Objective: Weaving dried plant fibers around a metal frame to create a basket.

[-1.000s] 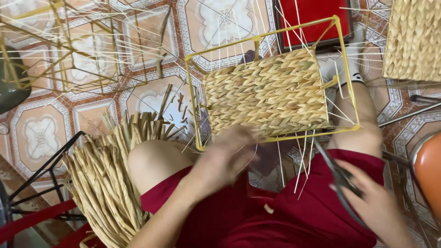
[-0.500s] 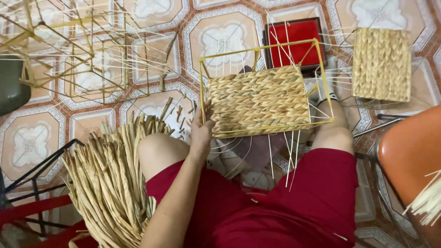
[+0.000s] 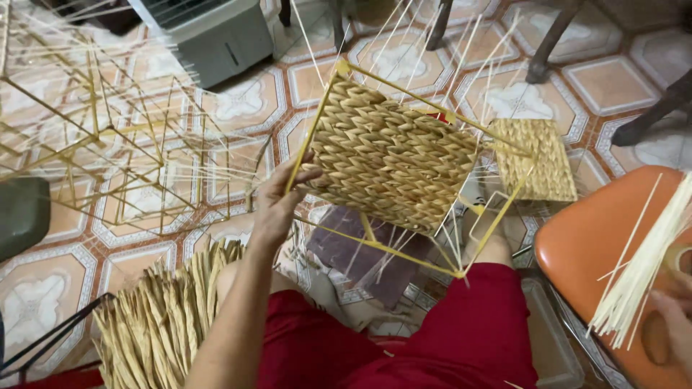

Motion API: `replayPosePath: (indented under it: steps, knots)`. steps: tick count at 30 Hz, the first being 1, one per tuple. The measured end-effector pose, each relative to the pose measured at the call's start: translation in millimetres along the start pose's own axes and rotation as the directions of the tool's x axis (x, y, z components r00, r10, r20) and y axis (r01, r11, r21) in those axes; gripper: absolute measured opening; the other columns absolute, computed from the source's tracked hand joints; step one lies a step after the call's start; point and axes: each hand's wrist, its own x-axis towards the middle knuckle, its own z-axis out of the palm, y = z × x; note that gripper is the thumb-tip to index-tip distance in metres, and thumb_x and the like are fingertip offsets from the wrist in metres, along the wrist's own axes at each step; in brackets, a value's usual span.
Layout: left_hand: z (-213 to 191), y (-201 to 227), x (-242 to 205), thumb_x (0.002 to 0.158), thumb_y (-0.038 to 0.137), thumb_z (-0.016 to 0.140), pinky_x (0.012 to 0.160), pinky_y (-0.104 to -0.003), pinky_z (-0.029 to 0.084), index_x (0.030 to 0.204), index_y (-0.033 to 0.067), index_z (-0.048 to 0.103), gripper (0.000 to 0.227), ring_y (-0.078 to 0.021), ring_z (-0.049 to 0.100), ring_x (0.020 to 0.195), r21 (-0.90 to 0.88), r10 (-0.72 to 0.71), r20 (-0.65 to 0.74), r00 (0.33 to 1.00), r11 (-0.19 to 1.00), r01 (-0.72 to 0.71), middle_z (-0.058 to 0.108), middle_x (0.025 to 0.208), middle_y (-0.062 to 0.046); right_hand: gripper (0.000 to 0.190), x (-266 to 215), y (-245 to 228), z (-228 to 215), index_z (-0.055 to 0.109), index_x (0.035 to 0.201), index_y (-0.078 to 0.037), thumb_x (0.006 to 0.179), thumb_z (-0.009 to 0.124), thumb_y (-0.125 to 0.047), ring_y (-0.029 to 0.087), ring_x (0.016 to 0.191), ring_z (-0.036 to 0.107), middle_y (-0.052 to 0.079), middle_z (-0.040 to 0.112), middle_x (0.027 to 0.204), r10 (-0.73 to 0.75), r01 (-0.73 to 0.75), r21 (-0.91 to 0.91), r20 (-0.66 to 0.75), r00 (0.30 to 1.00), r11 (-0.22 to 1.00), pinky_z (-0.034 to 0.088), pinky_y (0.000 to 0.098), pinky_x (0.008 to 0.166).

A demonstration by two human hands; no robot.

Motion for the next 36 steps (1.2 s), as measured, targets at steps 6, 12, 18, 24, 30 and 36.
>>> replayPosePath:
  steps: [6,12,18,24,30,36]
  knots:
    - [-30,137,36,0.1,-0.003,0.05,0.107,-0.036,0.056,0.139,0.0144,0.062,0.045,-0.0163,0.067,0.122,0.203,0.029,0.135,0.99,0.978,-0.056,0.073,0.126,-0.009,0.047,-51,-313,47,0.059,0.147,0.003,0.102,0.063,-0.009,0.017,0.109,0.065,0.014,0.071,0.128,-0.041,0.033,0.164,0.044,0.998,0.986,0.049,0.0309,0.093]
    - [-28,225,63,0.108,0.001,0.052,0.105,-0.033,0.059,0.138,0.0138,0.064,0.035,-0.0173,0.073,0.117,0.425,0.211,0.353,0.911,0.832,-0.357,0.074,0.126,-0.006,0.05,-61,-342,87,0.059,0.139,0.008,0.108,0.056,-0.031,0.018,0.104,0.066,0.016,0.07,0.12,-0.14,-0.087,0.592,0.326,0.935,0.802,0.051,0.0321,0.093]
    - [-25,225,96,0.104,-0.007,0.063,0.107,-0.033,0.056,0.134,0.0096,0.069,0.034,-0.0167,0.072,0.12,0.255,0.337,0.462,0.82,0.835,-0.487,0.074,0.127,-0.006,0.065,-129,-376,89,0.057,0.134,0.008,0.11,0.04,-0.049,0.03,0.117,0.065,0.027,0.065,0.127,-0.234,-0.107,0.718,0.358,0.904,0.688,0.05,0.0429,0.104]
    - [-22,227,105,0.103,-0.006,0.063,0.108,-0.032,0.053,0.136,0.0093,0.066,0.036,-0.0144,0.068,0.125,0.201,0.346,0.48,0.806,0.851,-0.485,0.069,0.136,-0.004,0.062,-145,-360,77,0.058,0.13,0.007,0.11,0.048,-0.05,0.035,0.13,0.061,0.026,0.063,0.133,-0.609,0.278,0.711,0.261,0.749,0.646,0.041,0.0519,0.121]
    - [-16,199,124,0.105,0.004,0.068,0.101,-0.029,0.057,0.126,0.0132,0.074,0.024,-0.0164,0.074,0.117,0.523,0.364,0.292,0.884,0.713,-0.466,0.075,0.124,-0.004,0.048,-177,-391,90,0.052,0.136,0.008,0.096,0.068,-0.012,0.029,0.096,0.072,0.021,0.07,0.104,-0.611,0.012,0.753,0.523,0.595,0.657,0.059,0.0441,0.091]
    - [41,214,45,0.096,0.022,0.08,0.103,-0.044,0.055,0.139,0.0061,0.062,0.049,-0.0338,0.057,0.129,0.734,0.626,0.322,0.71,0.308,-0.605,0.06,0.14,-0.021,0.033,-179,-477,117,0.055,0.129,0.005,0.097,0.054,-0.003,0.018,0.082,0.066,0.018,0.073,0.096,-0.468,-0.18,0.828,0.463,0.753,0.53,0.056,0.0315,0.077]
